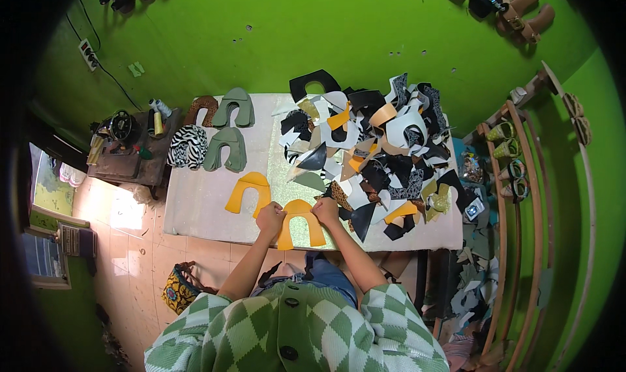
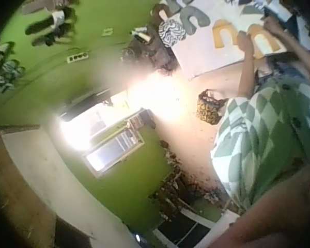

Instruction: The person sorts through a pile of leather shoe components on a table by hand, picking up individual pieces, turning them over, and placing them into organized stacks according to their shape and color.

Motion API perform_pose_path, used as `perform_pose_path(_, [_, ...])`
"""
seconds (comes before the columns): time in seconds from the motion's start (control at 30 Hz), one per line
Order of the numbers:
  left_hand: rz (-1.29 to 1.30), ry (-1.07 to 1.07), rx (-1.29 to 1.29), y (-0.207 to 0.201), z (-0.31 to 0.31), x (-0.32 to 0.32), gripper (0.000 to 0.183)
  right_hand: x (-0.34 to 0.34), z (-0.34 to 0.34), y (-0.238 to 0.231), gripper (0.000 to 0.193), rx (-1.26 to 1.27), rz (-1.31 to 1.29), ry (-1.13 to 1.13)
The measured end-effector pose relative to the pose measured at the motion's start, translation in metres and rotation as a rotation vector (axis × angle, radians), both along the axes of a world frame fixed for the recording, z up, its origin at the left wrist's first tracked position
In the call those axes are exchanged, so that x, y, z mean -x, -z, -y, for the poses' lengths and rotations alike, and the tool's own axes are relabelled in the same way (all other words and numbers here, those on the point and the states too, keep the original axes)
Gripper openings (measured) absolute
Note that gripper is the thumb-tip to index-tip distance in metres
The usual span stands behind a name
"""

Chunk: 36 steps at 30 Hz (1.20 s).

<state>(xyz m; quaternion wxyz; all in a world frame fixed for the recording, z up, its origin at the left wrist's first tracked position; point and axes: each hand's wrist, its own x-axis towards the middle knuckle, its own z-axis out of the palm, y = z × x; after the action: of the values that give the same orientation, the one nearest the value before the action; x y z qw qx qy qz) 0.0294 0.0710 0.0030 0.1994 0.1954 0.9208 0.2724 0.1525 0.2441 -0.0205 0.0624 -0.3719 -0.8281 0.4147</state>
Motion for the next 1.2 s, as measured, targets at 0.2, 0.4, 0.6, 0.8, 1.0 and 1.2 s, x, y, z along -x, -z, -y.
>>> perform_pose_path(0.2, [0.006,0.012,0.005,0.000,0.000,0.000,0.023,0.003,-0.004,0.000,0.020,0.025,0.085,-0.011])
perform_pose_path(0.4, [-0.023,0.019,0.015,0.003,-0.001,0.000,0.024,0.005,-0.001,0.002,0.019,-0.005,0.069,-0.006])
perform_pose_path(0.6, [-0.226,0.082,-0.036,-0.009,-0.006,-0.013,0.020,0.000,0.012,-0.003,0.017,-0.199,-0.003,-0.016])
perform_pose_path(0.8, [-0.479,0.319,-0.095,0.023,0.011,-0.033,0.028,-0.016,0.053,-0.023,0.024,-0.452,-0.149,-0.298])
perform_pose_path(1.0, [-0.524,0.402,-0.087,0.012,0.021,-0.056,0.044,-0.027,0.084,-0.014,0.054,-0.772,0.109,-0.376])
perform_pose_path(1.2, [-0.599,0.444,0.059,0.013,0.024,-0.063,0.057,-0.020,0.098,-0.017,0.049,-0.776,0.175,-0.263])
